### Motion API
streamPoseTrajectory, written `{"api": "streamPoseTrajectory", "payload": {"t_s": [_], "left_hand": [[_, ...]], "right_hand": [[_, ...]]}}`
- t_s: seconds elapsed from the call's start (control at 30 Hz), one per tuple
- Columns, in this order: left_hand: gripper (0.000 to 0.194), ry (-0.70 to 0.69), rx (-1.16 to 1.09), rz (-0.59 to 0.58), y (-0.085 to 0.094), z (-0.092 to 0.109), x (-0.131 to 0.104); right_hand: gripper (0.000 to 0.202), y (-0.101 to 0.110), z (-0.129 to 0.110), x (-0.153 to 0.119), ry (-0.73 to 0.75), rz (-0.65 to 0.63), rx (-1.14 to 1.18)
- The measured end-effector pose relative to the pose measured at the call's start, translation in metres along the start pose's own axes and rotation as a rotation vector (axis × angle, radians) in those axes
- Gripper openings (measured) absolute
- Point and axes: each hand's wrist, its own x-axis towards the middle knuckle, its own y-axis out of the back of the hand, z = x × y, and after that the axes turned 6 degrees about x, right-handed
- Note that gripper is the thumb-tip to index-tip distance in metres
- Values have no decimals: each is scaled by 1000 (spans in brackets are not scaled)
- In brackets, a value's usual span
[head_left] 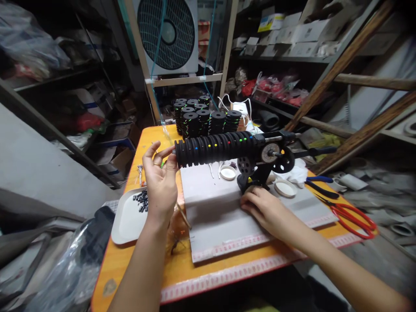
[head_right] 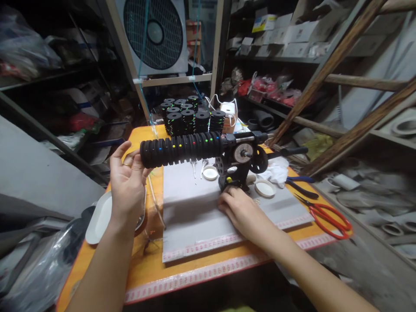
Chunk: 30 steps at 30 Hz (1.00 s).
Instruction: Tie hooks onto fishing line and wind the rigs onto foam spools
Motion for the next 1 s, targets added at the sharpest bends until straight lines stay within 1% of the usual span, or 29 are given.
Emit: {"api": "streamPoseTrajectory", "payload": {"t_s": [0.1,0.2,0.27,0.37,0.4,0.47,0.53,0.63,0.87,1.0], "left_hand": [[42,5,13,-4,-1,1,0],[42,18,-2,-1,-1,1,0],[43,23,-23,-3,-2,2,1],[42,31,-38,-12,-1,3,0],[42,38,-30,-14,-1,4,0],[41,53,0,-17,0,5,-1],[42,62,22,-23,1,6,-1],[44,62,4,-30,1,6,-1],[45,78,-11,-33,0,7,-1],[45,73,-7,-32,0,6,-1]], "right_hand": [[12,9,-19,4,61,37,67],[10,31,-52,22,169,117,152],[10,47,-78,44,297,253,186],[10,63,-114,83,472,472,76],[11,65,-123,96,524,520,23],[12,64,-136,118,597,540,-62],[12,59,-142,132,634,510,-111],[12,52,-142,141,653,479,-157],[11,47,-141,140,622,526,-225],[12,46,-142,140,616,522,-251]]}}
